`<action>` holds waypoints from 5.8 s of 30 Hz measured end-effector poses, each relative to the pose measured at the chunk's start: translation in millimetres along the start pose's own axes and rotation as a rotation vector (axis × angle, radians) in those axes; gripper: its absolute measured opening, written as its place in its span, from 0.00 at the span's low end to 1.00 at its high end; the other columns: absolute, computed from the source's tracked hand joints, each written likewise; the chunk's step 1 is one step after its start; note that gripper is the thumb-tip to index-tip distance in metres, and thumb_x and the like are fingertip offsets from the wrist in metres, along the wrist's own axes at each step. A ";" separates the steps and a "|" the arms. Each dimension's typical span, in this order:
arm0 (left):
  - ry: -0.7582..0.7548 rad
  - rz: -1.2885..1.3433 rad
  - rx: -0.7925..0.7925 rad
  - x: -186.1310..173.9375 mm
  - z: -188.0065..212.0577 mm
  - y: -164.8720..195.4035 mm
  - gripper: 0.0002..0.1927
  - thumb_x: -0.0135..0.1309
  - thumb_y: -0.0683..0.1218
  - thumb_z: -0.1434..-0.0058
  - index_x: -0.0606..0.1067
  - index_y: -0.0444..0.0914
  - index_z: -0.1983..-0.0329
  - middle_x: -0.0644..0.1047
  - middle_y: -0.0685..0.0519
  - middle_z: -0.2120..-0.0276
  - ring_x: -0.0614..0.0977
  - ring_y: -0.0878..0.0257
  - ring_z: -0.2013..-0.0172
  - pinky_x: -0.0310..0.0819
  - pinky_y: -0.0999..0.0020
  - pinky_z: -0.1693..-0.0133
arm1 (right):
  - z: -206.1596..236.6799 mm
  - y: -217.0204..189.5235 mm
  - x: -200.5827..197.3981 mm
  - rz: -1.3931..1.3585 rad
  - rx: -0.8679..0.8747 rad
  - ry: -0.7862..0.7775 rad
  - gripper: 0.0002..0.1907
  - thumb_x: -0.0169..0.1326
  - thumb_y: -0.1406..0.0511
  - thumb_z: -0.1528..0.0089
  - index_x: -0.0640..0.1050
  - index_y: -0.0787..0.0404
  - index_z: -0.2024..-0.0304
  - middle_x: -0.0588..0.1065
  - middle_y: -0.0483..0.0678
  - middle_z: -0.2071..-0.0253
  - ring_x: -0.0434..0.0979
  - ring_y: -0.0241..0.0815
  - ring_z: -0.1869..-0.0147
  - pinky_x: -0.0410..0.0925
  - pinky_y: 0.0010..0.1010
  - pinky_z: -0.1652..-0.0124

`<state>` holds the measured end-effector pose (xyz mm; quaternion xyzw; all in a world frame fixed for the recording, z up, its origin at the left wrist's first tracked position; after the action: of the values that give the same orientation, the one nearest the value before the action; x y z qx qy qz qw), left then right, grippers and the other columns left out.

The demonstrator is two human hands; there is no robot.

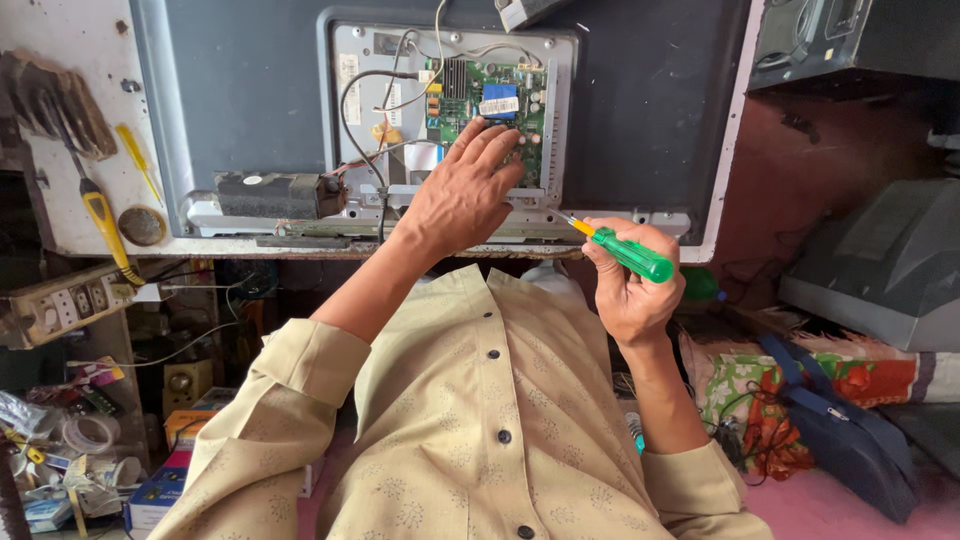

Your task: The person uses a multimeter to test points on a circuit board inside a disassembled CRT television. They then use a screwdriver to remove a metal bracket and disconnect wires from a power supply unit, placing the unit aside.

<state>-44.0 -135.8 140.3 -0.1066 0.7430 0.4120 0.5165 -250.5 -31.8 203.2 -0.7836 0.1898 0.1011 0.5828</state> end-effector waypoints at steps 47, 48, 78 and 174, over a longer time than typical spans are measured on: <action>0.104 0.789 -0.010 10.3 0.5 24.4 0.15 0.59 0.38 0.45 0.76 0.33 0.54 0.80 0.44 0.60 0.81 0.44 0.59 0.74 0.54 0.60 | -39.0 -18.9 15.7 0.177 -0.076 -0.209 0.28 0.71 0.64 0.33 0.73 0.62 0.36 0.80 0.50 0.54 0.84 0.38 0.52 0.77 0.28 0.53; 0.116 0.877 -0.006 8.0 0.0 26.4 0.16 0.63 0.41 0.46 0.76 0.33 0.54 0.80 0.43 0.59 0.81 0.45 0.59 0.74 0.55 0.62 | -40.3 -19.9 16.9 0.258 -0.105 -0.189 0.30 0.73 0.62 0.37 0.73 0.61 0.37 0.79 0.50 0.57 0.83 0.38 0.55 0.75 0.28 0.57; 0.160 0.799 -0.020 26.2 -4.0 21.6 0.08 0.50 0.34 0.37 0.77 0.34 0.58 0.84 0.48 0.64 0.86 0.50 0.58 0.78 0.58 0.58 | -64.1 -35.7 -12.5 0.103 -0.259 -0.376 0.19 0.63 0.69 0.31 0.75 0.58 0.40 0.79 0.57 0.44 0.83 0.47 0.45 0.77 0.32 0.44; -0.036 -0.368 -0.426 -102.3 172.0 -108.7 0.18 0.61 0.39 0.42 0.76 0.39 0.47 0.75 0.51 0.46 0.74 0.56 0.39 0.61 0.58 0.35 | -87.9 44.8 8.6 0.551 -0.077 -0.129 0.31 0.53 0.75 0.32 0.65 0.68 0.26 0.71 0.62 0.40 0.76 0.60 0.43 0.68 0.44 0.42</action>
<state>181.8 -108.2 151.4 -0.3386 0.5987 0.4599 0.5616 -266.8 -128.1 187.2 -0.7158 0.3541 0.3126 0.5142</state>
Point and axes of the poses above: each hand's wrist, its own z-axis away from the middle knuckle, its own x-axis out of the palm, y = z × x, the point moved 2 cm from there along -z, towards the middle knuckle
